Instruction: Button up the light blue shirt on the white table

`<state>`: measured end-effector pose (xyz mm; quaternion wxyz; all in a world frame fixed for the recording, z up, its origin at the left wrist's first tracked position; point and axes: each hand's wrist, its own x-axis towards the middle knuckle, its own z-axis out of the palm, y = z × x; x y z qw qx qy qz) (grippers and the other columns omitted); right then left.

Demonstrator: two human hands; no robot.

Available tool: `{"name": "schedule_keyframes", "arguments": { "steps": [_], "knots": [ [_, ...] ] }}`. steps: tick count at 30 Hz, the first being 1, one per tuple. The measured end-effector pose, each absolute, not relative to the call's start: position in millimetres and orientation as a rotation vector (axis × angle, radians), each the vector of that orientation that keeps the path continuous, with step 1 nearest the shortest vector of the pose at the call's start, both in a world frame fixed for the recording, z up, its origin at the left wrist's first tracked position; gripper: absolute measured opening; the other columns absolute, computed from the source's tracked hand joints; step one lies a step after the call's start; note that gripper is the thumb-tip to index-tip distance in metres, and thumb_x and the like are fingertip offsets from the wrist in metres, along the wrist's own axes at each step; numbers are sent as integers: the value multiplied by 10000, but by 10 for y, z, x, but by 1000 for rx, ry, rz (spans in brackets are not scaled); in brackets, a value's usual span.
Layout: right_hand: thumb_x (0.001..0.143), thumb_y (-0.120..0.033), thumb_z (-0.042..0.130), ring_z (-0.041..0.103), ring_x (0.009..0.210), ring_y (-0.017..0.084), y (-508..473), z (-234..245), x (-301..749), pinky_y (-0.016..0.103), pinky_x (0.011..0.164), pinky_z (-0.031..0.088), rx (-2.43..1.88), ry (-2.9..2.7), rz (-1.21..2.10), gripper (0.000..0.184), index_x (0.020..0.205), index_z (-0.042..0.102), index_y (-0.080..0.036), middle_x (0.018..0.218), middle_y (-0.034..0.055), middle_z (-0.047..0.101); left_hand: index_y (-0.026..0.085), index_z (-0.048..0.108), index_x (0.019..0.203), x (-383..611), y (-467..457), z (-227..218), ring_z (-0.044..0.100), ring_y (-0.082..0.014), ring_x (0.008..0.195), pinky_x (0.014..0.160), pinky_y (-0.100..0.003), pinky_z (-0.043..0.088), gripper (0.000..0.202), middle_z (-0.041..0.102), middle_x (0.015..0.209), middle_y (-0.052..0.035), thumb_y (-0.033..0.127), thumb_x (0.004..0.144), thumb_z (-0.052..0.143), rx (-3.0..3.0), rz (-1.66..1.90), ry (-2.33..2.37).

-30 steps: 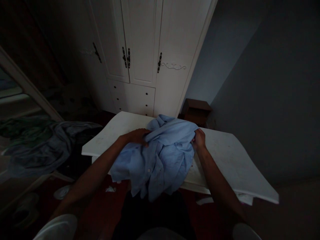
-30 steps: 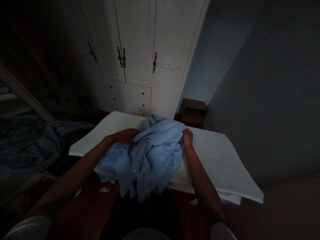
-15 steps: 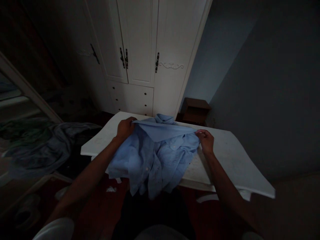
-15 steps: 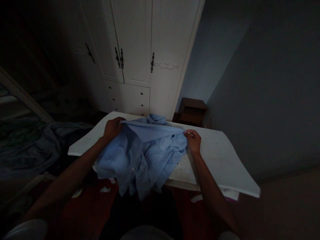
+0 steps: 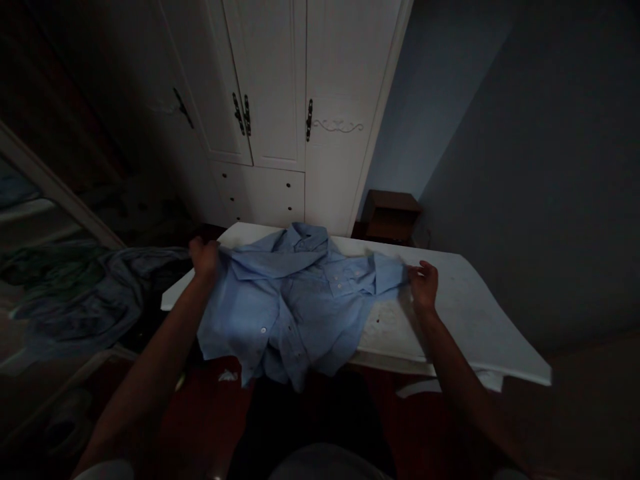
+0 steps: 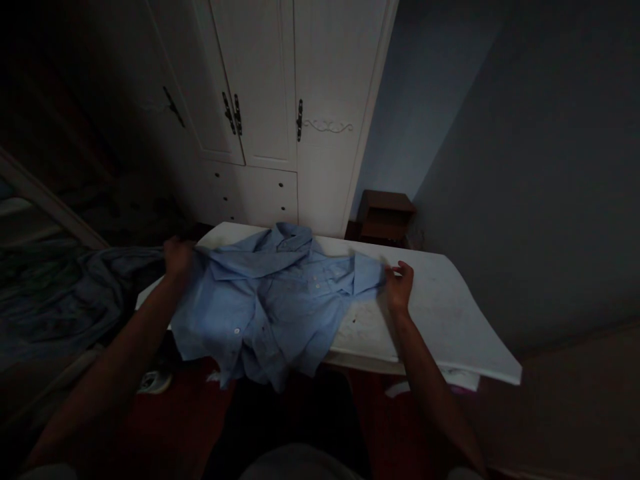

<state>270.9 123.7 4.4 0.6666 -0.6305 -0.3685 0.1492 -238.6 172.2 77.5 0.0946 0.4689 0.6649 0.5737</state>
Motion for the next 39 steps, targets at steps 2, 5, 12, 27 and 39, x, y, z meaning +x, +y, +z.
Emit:
{"name": "schedule_keyframes", "arguments": {
  "steps": [2, 5, 12, 27, 39],
  "knots": [
    [702, -350, 639, 479, 638, 106, 1165, 126, 2541, 285, 659, 438, -1403, -989, 237, 403, 1071, 551, -213, 962, 8, 557, 122, 571, 1181, -2262, 1691, 797, 468, -283, 1249, 1072, -466, 380, 411, 563, 1268, -120, 224, 790, 648, 1512, 1687, 2016],
    [780, -274, 579, 529, 718, 138, 998, 338, 2130, 337, 744, 471, -1285, -1262, 87, 300, 1069, 603, -195, 1079, 60, 548, 169, 637, 1072, -1967, 1561, 805, 567, -252, 1146, 985, -395, 463, 318, 638, 1191, -91, 293, 779, 631, 1926, 1351, 1770],
    [884, -268, 567, 635, 873, 183, 765, 493, 838, 342, 834, 487, -1042, -1909, 523, 206, 1073, 625, -212, 968, 56, 675, 178, 696, 928, -1311, 1257, 555, 680, -207, 861, 819, -315, 518, 246, 736, 940, -61, 325, 858, 511, 2233, 757, 1513],
    [786, -256, 695, 663, 782, 174, 1129, -86, 305, 295, 726, 501, -1148, -2016, 1002, 329, 1102, 679, -167, 881, 43, 717, 156, 663, 1155, -2213, 1502, 343, 404, -357, 1336, 1022, -520, 376, 403, 546, 1343, -195, 358, 931, 396, 2110, 397, 2364],
    [832, -499, 640, 622, 611, 159, 1221, -63, 380, 273, 589, 487, -991, -2031, 1031, 315, 818, 746, -202, 692, 19, 699, 186, 657, 1082, -1688, 558, 383, 631, -227, 990, 918, -348, 493, 284, 686, 1038, -89, 373, 891, 559, 2282, 929, 1614]
  ]
}}
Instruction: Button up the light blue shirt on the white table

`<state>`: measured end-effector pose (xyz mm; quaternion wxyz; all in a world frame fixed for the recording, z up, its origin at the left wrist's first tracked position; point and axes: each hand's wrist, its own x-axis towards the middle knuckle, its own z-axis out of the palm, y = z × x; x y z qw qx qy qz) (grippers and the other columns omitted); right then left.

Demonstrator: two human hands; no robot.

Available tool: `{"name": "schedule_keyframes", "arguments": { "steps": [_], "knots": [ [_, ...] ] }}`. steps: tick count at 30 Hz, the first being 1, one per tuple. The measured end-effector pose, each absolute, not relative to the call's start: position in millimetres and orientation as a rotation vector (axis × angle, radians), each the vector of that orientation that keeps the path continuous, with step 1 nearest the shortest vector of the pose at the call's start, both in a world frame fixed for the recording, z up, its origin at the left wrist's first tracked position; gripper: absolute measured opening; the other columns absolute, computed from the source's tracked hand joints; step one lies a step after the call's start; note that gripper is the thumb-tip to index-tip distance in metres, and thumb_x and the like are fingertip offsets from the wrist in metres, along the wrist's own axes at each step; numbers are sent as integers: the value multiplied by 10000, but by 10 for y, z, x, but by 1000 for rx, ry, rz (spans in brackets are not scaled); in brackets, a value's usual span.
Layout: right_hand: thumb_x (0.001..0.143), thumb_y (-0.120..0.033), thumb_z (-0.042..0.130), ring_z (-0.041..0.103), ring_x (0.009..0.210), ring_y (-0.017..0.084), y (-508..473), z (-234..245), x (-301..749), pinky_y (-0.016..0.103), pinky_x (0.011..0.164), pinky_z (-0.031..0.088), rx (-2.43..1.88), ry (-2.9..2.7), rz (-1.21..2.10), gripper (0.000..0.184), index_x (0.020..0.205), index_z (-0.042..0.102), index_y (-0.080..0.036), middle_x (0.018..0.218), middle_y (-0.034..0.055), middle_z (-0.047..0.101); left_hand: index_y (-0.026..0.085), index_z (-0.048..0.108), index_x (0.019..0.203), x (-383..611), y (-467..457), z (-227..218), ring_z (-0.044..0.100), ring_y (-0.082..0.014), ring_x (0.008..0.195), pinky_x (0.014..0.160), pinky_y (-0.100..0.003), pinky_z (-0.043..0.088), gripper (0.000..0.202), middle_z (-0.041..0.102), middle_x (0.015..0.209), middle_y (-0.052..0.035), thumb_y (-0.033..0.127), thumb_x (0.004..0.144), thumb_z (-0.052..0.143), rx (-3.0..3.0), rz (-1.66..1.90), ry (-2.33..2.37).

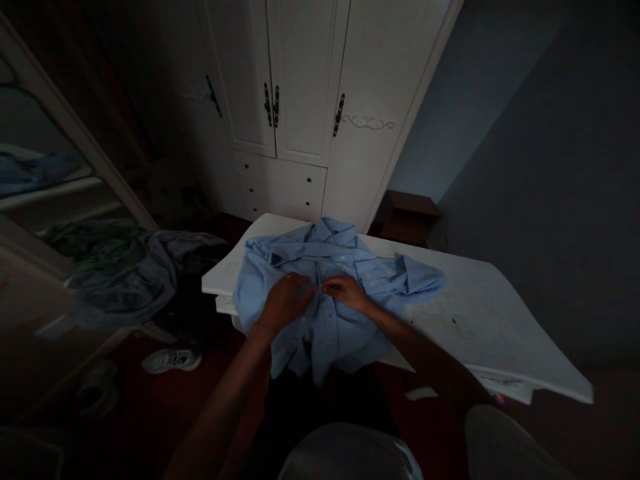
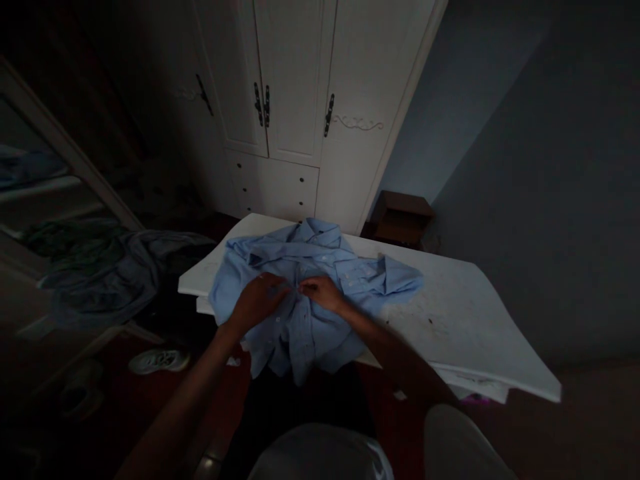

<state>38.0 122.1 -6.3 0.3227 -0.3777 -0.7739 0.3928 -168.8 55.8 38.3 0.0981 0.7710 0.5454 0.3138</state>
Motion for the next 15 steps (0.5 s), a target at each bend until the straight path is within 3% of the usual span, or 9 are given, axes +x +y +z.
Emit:
{"name": "schedule_keyframes", "arguments": {
  "steps": [8, 15],
  "knots": [
    [915, -385, 578, 623, 757, 161, 1211, 124, 386, 282, 716, 472, -842, -2274, 762, 248, 879, 730, -191, 807, 43, 688, 172, 659, 1076, -1400, 482, 131, 604, -250, 999, 878, -356, 487, 275, 654, 1030, -115, 354, 876, 611, 2208, 786, 1849],
    [905, -366, 582, 622, 757, 155, 1319, 66, 413, 263, 702, 465, -859, -2267, 935, 225, 861, 690, -174, 810, 24, 683, 185, 674, 967, -1281, 509, 56, 600, -237, 918, 824, -349, 473, 197, 648, 941, -96, 312, 916, 533, 2269, 768, 1894]
  ]
}}
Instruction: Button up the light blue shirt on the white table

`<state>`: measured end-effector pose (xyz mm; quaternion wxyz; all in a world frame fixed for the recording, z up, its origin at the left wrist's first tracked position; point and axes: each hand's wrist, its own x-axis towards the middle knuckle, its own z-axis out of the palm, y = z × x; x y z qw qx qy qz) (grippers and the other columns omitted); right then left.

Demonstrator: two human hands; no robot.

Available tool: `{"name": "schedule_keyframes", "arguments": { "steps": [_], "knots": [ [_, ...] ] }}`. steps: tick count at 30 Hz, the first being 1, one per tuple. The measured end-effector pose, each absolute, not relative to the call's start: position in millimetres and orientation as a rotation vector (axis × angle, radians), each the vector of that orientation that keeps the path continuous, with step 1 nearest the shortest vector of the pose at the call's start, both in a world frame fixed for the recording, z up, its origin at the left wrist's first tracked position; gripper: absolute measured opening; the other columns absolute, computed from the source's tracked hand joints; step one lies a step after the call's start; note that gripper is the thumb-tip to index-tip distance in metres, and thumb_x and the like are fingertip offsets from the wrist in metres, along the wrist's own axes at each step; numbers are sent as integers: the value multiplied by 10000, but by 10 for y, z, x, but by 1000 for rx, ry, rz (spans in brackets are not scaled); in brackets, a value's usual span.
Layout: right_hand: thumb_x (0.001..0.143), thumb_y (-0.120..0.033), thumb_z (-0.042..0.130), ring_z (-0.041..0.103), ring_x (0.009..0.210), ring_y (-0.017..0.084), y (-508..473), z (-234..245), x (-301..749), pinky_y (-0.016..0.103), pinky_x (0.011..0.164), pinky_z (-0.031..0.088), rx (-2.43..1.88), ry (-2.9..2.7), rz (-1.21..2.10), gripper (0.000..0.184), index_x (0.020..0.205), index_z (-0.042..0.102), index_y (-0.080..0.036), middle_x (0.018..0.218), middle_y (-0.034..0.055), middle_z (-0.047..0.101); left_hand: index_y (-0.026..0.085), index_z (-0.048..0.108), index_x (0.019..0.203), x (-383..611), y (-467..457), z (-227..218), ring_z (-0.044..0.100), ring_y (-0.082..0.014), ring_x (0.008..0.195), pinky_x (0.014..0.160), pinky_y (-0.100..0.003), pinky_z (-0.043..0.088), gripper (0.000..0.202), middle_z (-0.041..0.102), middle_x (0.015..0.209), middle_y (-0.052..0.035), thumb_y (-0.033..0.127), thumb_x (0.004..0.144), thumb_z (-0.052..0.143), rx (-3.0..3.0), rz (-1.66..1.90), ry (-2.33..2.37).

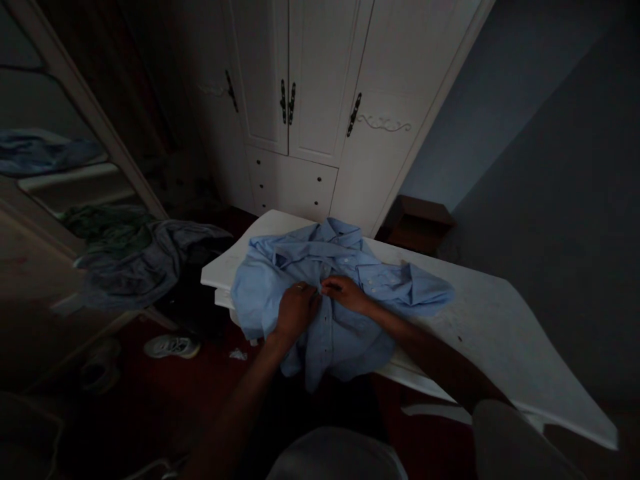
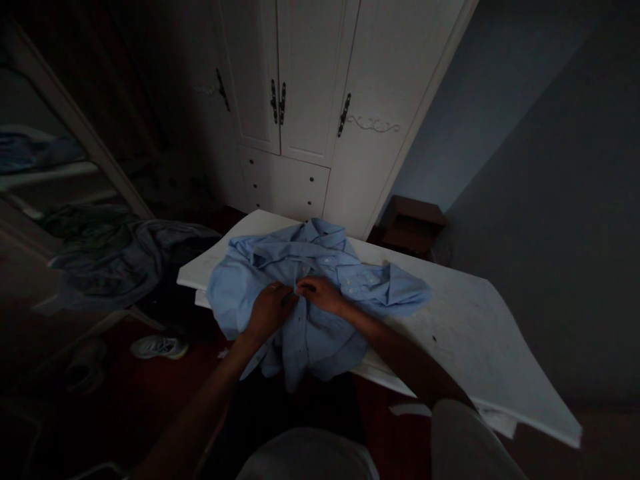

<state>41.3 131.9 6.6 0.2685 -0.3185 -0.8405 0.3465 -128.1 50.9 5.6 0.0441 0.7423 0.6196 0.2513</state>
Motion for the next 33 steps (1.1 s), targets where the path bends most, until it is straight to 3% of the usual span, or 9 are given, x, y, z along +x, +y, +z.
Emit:
{"name": "schedule_keyframes", "arguments": {
  "steps": [10, 23, 30, 33],
  "knots": [
    [909, -396, 586, 635, 749, 159, 1349, -20, 403, 281, 718, 474, -839, -2225, 806, 238, 873, 724, -206, 811, 31, 705, 222, 694, 992, -1239, 556, -18, 620, -238, 948, 867, -366, 472, 229, 691, 956, -79, 269, 927, 480, 2171, 848, 1923],
    [873, -262, 617, 657, 771, 167, 1411, -110, 383, 282, 712, 490, -817, -2203, 843, 136, 927, 732, -213, 868, 37, 733, 220, 698, 925, -1251, 613, 31, 641, -224, 919, 842, -353, 490, 184, 707, 944, -62, 290, 888, 532, 2078, 867, 1919],
    [891, -181, 573, 639, 794, 158, 1359, -68, 382, 284, 754, 490, -735, -2240, 745, 128, 894, 700, -197, 854, 31, 702, 248, 663, 795, -1221, 615, 21, 640, -212, 823, 757, -325, 476, 204, 678, 814, -32, 364, 898, 532, 2093, 877, 1970],
    [901, -179, 573, 648, 845, 166, 1324, -76, 383, 300, 798, 500, -744, -2227, 712, 175, 1031, 687, -202, 914, 38, 705, 247, 671, 817, -1222, 611, 11, 636, -210, 827, 755, -321, 468, 196, 677, 823, -31, 366, 894, 537, 2088, 882, 1974]
  ]
}}
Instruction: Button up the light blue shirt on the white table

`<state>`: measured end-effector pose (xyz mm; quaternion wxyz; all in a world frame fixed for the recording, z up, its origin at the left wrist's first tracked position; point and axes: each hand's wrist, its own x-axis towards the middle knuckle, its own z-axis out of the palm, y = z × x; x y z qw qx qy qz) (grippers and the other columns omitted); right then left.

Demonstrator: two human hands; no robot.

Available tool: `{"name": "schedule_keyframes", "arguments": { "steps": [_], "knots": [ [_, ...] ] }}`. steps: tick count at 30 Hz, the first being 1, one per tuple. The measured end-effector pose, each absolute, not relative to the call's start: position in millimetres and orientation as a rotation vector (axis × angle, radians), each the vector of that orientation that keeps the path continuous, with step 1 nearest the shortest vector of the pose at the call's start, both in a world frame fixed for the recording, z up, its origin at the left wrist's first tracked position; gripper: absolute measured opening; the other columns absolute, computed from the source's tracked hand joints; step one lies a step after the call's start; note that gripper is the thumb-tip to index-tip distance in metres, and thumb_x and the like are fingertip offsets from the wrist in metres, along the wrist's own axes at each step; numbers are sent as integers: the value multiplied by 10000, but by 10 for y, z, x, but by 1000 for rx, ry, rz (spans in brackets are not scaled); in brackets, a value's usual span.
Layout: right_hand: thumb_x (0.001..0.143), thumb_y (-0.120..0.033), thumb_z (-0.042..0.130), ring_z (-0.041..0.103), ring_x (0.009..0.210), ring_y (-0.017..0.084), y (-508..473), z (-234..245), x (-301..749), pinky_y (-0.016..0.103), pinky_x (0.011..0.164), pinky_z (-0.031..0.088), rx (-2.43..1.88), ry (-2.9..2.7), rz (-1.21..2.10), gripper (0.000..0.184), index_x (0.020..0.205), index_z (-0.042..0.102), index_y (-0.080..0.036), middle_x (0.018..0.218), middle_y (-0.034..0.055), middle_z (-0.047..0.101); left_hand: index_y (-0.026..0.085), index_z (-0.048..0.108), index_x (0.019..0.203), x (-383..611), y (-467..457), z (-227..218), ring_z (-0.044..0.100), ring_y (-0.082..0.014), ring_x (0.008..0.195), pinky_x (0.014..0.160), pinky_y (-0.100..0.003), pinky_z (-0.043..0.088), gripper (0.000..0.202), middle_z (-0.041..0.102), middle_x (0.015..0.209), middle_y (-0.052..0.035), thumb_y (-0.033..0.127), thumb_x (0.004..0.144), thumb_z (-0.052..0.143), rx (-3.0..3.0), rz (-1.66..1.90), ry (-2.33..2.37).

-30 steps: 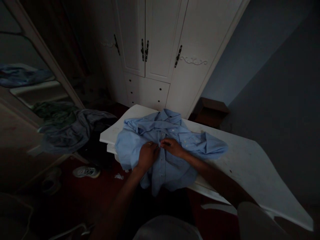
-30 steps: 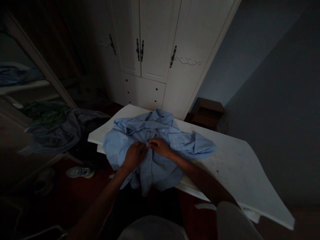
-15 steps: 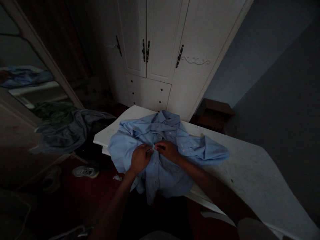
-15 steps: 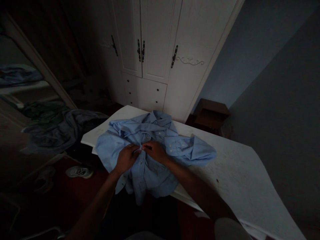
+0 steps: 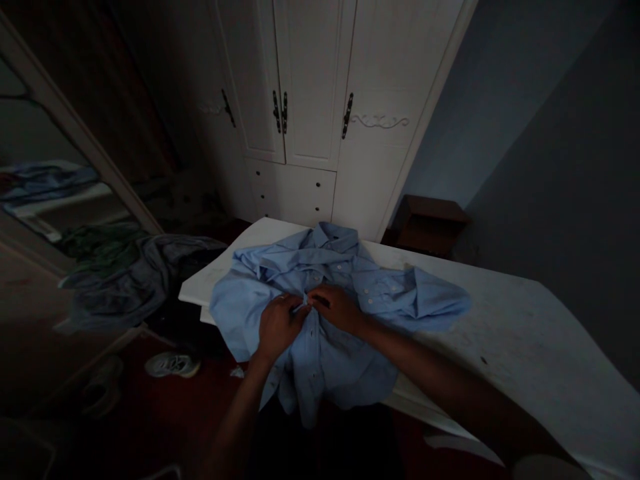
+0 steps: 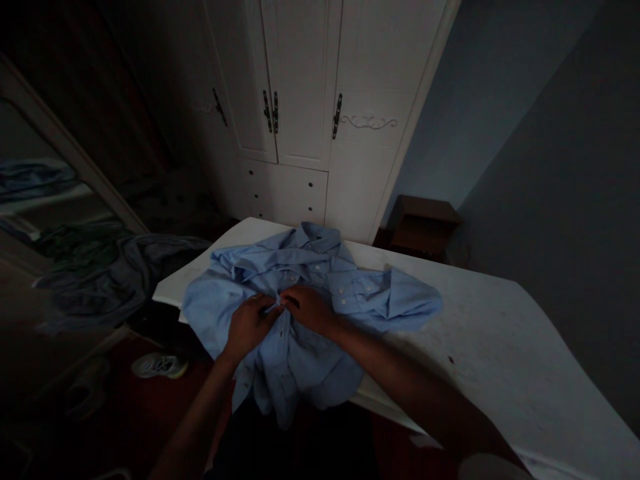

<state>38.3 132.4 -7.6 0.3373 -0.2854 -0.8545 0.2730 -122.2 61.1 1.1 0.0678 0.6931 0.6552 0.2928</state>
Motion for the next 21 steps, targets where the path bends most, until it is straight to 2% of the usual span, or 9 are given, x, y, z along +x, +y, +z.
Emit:
{"name": "schedule_keyframes", "arguments": {
  "steps": [3, 6, 9, 21],
  "knots": [
    [913, -131, 532, 636, 933, 178, 1289, -93, 391, 320, 853, 501, -670, -2308, 582, 333, 1210, 635, -239, 1020, 52, 693, 243, 678, 831, -1231, 606, -8, 632, -213, 832, 750, -322, 462, 190, 673, 826, -34, 364, 886, 542, 2082, 898, 1969],
    [916, -109, 511, 624, 913, 188, 1269, -104, 409, 314, 811, 509, -605, -2412, 396, 349, 1179, 674, -269, 983, 60, 677, 242, 682, 848, -1233, 594, -25, 627, -209, 810, 730, -317, 458, 180, 667, 813, -34, 350, 878, 541, 2064, 939, 1965],
    [922, -138, 526, 626, 880, 193, 1271, -109, 427, 310, 771, 514, -599, -2383, 333, 303, 1132, 711, -253, 954, 74, 672, 236, 685, 824, -1229, 579, -29, 618, -203, 785, 708, -311, 449, 185, 654, 780, -31, 347, 871, 545, 2044, 969, 1971],
    [856, -259, 672, 682, 806, 168, 1409, -138, 452, 277, 738, 528, -485, -2213, 669, 157, 973, 760, -205, 864, 58, 738, 206, 713, 845, -1263, 573, -15, 619, -165, 795, 712, -268, 430, 127, 670, 827, -14, 302, 836, 631, 1923, 982, 1906]
  ]
}}
